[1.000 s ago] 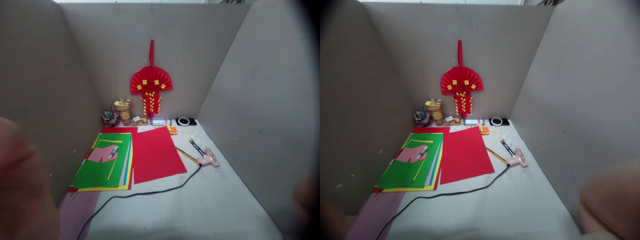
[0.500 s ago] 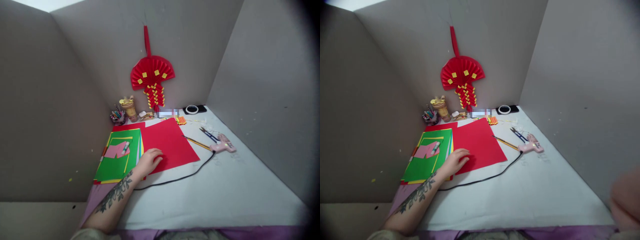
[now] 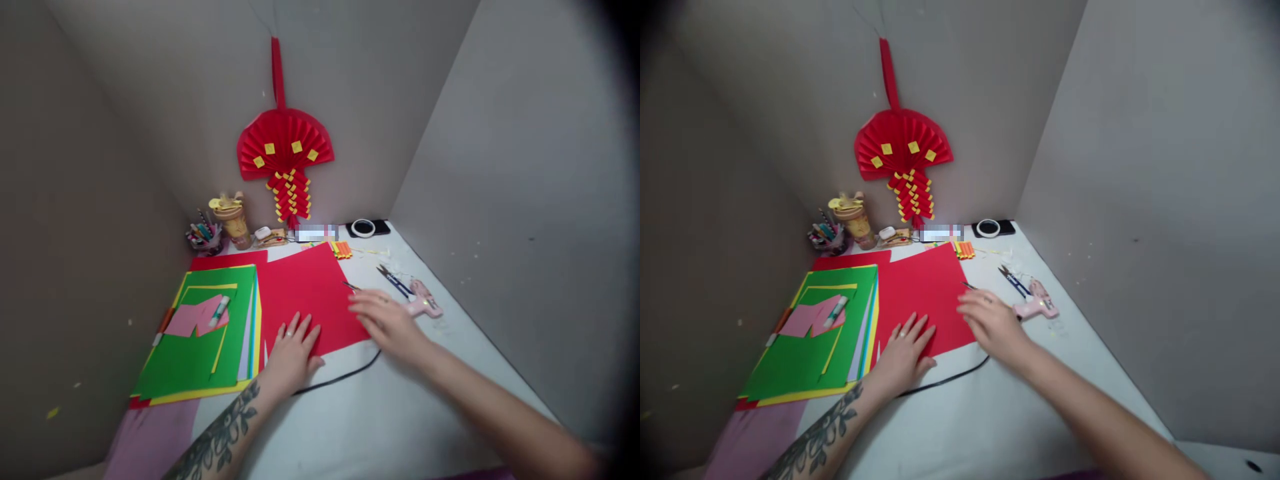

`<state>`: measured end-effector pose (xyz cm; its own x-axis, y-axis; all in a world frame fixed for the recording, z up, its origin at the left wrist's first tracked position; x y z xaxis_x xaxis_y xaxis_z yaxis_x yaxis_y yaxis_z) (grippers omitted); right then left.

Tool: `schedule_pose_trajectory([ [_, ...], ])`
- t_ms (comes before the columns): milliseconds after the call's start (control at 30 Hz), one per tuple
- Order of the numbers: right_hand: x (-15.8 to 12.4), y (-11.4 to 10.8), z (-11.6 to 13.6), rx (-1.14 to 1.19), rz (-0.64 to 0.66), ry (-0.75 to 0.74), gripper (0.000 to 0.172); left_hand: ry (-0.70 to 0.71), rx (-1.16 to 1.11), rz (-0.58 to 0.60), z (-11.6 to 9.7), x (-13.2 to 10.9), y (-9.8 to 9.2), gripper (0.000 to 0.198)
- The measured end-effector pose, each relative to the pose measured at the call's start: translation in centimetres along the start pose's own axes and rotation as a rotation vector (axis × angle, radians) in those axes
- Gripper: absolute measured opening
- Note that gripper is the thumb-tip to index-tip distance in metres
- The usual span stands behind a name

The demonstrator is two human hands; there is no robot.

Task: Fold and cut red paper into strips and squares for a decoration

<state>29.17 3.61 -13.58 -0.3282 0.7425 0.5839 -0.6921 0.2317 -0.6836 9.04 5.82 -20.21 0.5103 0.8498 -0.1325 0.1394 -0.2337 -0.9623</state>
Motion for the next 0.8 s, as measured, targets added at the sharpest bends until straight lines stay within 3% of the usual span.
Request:
schedule_pose_trajectory([
  [133,-4.7,5.4,0.4,-0.014,0.294,0.115,0.032,0.03,0.01,-0.01,0.1,-0.4,1.5,0.06],
  [233,-6.9,7.4,1.5,-0.056,0.438,0.106,0.043,0.034,-0.01,-0.034,0.2,-0.3,1.5,0.06],
  [400,-7.0,7.2,2.4,0.004,0.397,0.029,0.017,-0.026,-0.079,-0.156,0.4,-1.3,-0.2,0.037],
  [500,-7.0,6.3,2.7,0.051,0.358,-0.002,0.016,-0.076,-0.086,-0.142,0.7,-3.5,-1.6,0.032],
  [600,-7.5,3.9,2.9,0.124,0.349,-0.024,0.016,-0.133,-0.044,0.021,1.0,-7.0,-2.5,0.032],
  [667,-8.2,1.8,2.5,0.192,0.362,-0.012,0.016,-0.114,-0.073,0.203,0.5,-9.7,-2.6,0.022],
  [733,-8.8,0.1,1.7,0.279,0.437,0.014,0.017,0.035,-0.206,0.434,-1.0,-12.1,-2.5,0.01],
  [800,-8.7,-0.6,0.9,0.315,0.498,0.041,0.019,0.199,-0.371,0.602,-2.7,-13.4,-2.7,0.018],
])
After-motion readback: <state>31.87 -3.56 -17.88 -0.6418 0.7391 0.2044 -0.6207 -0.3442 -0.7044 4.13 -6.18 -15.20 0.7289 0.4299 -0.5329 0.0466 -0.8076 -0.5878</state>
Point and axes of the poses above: each hand's wrist, its own x-axis towards the middle knuckle, its own y-axis out of the palm, z = x × y, the point moved 5 cm from there along x, towards the middle knuckle, and after that the axes turned 10 degrees about -y, right-handed, at the moved point
